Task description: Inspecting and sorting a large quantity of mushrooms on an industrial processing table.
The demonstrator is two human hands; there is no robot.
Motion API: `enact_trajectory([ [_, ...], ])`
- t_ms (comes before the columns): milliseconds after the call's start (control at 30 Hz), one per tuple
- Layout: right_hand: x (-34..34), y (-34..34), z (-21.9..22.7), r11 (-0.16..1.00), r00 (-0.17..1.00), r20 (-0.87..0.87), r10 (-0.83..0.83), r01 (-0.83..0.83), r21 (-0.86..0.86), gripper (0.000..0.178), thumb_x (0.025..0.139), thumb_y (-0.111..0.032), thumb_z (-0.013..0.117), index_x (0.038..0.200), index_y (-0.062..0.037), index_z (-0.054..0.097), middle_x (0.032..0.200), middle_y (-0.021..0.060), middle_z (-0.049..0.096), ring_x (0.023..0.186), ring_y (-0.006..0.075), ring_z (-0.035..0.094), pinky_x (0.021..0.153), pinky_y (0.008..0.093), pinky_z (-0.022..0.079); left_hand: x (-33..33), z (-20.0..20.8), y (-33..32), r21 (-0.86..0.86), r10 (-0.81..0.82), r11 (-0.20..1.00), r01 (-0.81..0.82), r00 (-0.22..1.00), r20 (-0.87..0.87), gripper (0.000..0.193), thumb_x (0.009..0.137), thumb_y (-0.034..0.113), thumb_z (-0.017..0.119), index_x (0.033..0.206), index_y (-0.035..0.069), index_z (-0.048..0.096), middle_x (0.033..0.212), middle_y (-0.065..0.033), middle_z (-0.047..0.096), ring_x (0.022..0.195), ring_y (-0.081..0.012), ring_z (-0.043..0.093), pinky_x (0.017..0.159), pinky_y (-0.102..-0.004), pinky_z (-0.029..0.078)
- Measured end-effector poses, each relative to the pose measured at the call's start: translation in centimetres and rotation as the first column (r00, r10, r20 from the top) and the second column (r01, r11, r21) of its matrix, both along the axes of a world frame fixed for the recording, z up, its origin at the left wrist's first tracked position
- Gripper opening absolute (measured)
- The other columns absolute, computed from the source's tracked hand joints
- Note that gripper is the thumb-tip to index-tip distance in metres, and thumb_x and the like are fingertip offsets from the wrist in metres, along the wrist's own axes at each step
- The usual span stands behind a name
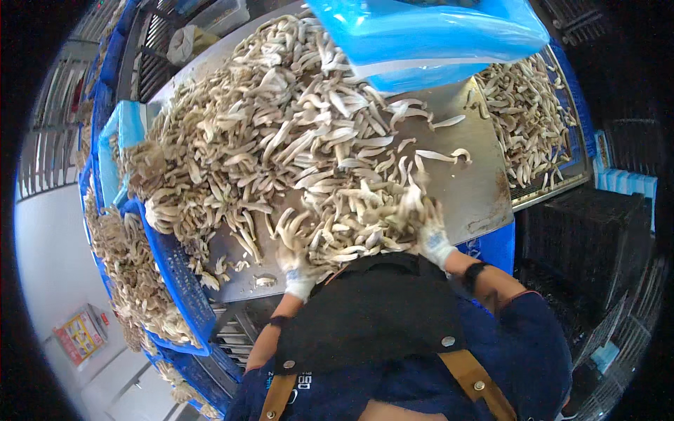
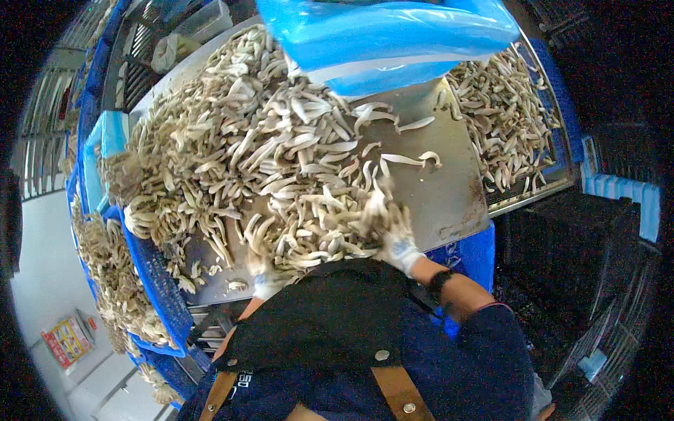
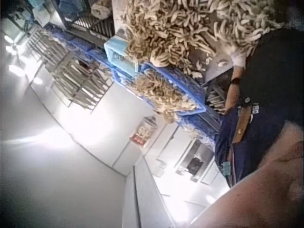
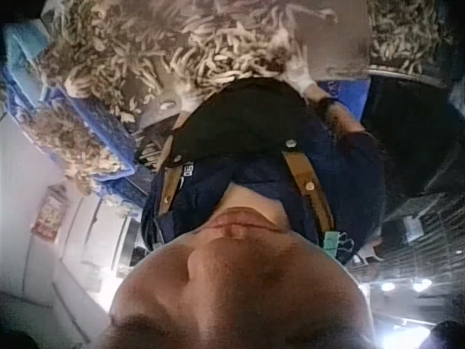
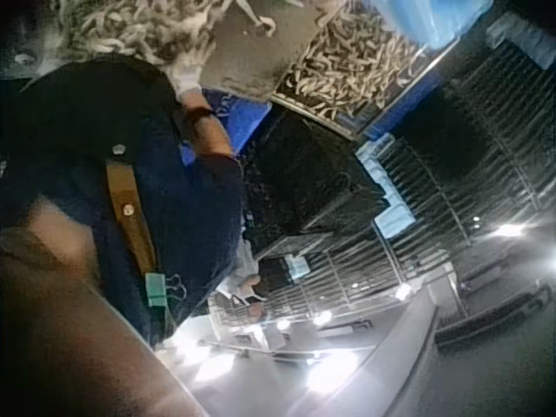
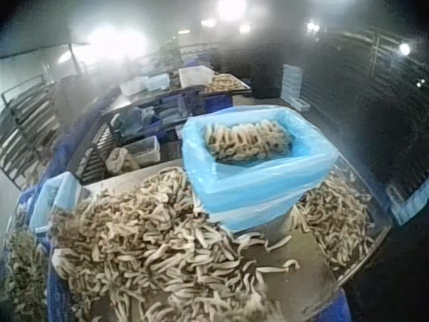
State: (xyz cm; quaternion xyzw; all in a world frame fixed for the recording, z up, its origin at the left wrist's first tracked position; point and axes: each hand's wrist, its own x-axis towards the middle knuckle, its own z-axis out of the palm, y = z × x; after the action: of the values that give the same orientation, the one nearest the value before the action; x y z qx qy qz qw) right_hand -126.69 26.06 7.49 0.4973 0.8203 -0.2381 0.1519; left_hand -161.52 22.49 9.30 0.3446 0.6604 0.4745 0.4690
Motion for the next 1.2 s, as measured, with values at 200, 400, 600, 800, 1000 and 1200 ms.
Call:
enact_trajectory([
  [200,-11.2,9.8,2.7,0.908,0.674,-0.739,-0.018,0.320,0.270,0.091,0.068,-0.016,0.077,0.143,-0.0067,0.027,0.146,0.0276,0.023,0.131,0.0447,0.031,0.109,0.0468,0.030,-2.1,-2.8,7.7,0.043,-0.180,0.826,0.562,0.335,-0.925,0.072,0.079,0.007,0.060,0.143,0.000,0.028,0.141,-0.0282,0.032,0.116,-0.0460,0.048,0.094,-0.0412,0.047],
  [400,-11.2,16.8,9.1,0.984,0.768,-0.628,-0.125,0.177,0.022,0.080,0.066,-0.013,0.079,0.137,-0.0112,0.043,0.139,0.0212,0.041,0.130,0.0373,0.038,0.109,0.0398,0.032,-5.9,11.1,15.3,-0.422,-0.672,0.720,0.550,0.403,-0.621,0.089,0.066,0.014,0.075,0.142,0.001,0.032,0.142,-0.0260,0.035,0.129,-0.0352,0.041,0.110,-0.0369,0.032],
  [600,-9.5,18.4,10.3,0.967,0.801,-0.580,-0.147,-0.007,-0.255,0.078,0.073,-0.018,0.076,0.140,-0.0078,0.037,0.134,0.0187,0.048,0.118,0.0284,0.052,0.101,0.0329,0.041,-5.8,13.7,19.3,0.014,-0.373,0.838,0.545,0.594,-0.713,0.068,0.076,0.029,0.071,0.133,0.003,0.047,0.131,-0.0228,0.050,0.125,-0.0345,0.046,0.106,-0.0392,0.034],
  [800,-12.8,17.9,6.7,0.831,0.679,-0.489,-0.548,0.375,-0.411,0.096,0.085,-0.028,0.063,0.146,-0.0040,-0.006,0.088,0.0203,0.063,0.070,0.0240,0.062,0.058,0.0351,0.050,-1.1,4.5,29.2,0.042,-0.192,0.774,0.631,0.298,-0.935,0.066,0.082,0.040,0.062,0.136,0.006,0.044,0.129,-0.0247,0.051,0.120,-0.0375,0.048,0.103,-0.0418,0.037],
  [1000,-11.7,15.0,7.5,0.945,0.923,-0.259,-0.284,0.315,0.089,0.046,0.079,-0.018,0.061,0.122,-0.0075,0.050,0.110,0.0220,0.059,0.101,0.0350,0.059,0.087,0.0450,0.047,0.3,3.9,24.3,-0.249,-0.541,0.618,0.746,0.173,-0.823,0.073,0.084,0.049,0.056,0.135,-0.001,0.041,0.129,-0.0261,0.051,0.121,-0.0361,0.050,0.104,-0.0420,0.037],
  [1200,-8.0,14.6,9.1,0.973,0.959,-0.165,-0.232,0.229,-0.037,0.039,0.087,-0.036,0.055,0.112,-0.0061,0.056,0.103,0.0193,0.064,0.091,0.0349,0.063,0.079,0.0454,0.050,-0.3,8.9,17.8,-0.334,-0.726,0.370,0.867,0.045,-0.686,0.076,0.080,0.048,0.061,0.139,0.004,0.040,0.139,-0.0261,0.041,0.130,-0.0395,0.038,0.109,-0.0433,0.031],
])
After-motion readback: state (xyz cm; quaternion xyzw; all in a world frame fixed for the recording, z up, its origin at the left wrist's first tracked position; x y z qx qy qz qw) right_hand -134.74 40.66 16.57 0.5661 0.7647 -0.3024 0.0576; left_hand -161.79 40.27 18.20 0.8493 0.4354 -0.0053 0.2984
